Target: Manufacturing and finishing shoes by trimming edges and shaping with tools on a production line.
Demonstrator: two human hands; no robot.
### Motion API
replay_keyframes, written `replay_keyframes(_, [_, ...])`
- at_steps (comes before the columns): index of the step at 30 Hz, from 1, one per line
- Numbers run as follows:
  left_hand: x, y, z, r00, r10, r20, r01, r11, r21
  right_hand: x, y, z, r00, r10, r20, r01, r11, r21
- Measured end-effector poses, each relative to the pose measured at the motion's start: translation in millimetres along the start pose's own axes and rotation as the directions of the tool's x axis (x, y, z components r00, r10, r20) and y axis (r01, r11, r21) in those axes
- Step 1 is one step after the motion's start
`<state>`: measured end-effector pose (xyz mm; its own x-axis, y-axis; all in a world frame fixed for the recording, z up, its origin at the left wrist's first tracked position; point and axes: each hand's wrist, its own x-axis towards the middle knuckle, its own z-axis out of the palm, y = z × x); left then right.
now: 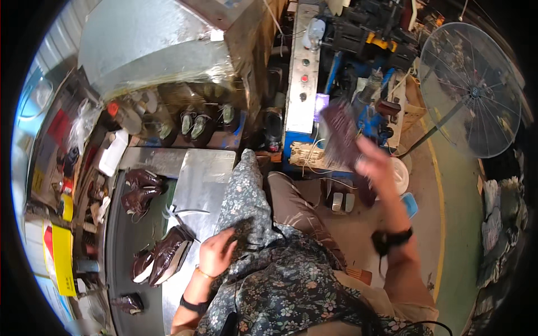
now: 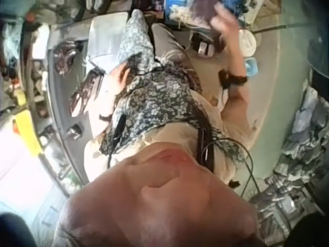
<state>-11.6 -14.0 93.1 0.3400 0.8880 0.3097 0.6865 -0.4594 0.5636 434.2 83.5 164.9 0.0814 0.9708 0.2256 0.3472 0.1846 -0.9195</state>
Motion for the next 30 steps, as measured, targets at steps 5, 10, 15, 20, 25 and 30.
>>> replay_keyframes(5, [-11,-11,-2,0.997,-0.003,0.08,-0.001,0.998,0.056,170,26,-118,0.89,-0.331,-0.313,0.133,0.847,-0.515])
replay_keyframes(10, [-1,-4,21,0.996,0.059,0.069,-0.064,0.995,0.071,242,27,-160,0.922,-0.073,-0.38,-0.132,0.864,-0.486])
replay_keyframes(15, [3,0,29,0.995,0.05,0.083,-0.056,0.996,0.071,242,-4,-138,0.964,0.031,-0.265,-0.21,0.697,-0.685])
replay_keyframes(20, [8,5,23,0.993,0.053,0.11,-0.059,0.997,0.049,204,9,-96,0.969,-0.139,-0.204,-0.151,0.321,-0.935])
replay_keyframes(25, [-13,-1,9,0.998,-0.056,0.007,0.055,0.997,0.052,207,32,-113,0.952,-0.226,-0.207,-0.092,0.434,-0.896])
replay_keyframes(30, [-73,-65,-39,0.961,-0.173,-0.214,0.256,0.849,0.463,208,-1,-77,0.995,0.039,-0.094,-0.096,0.68,-0.727])
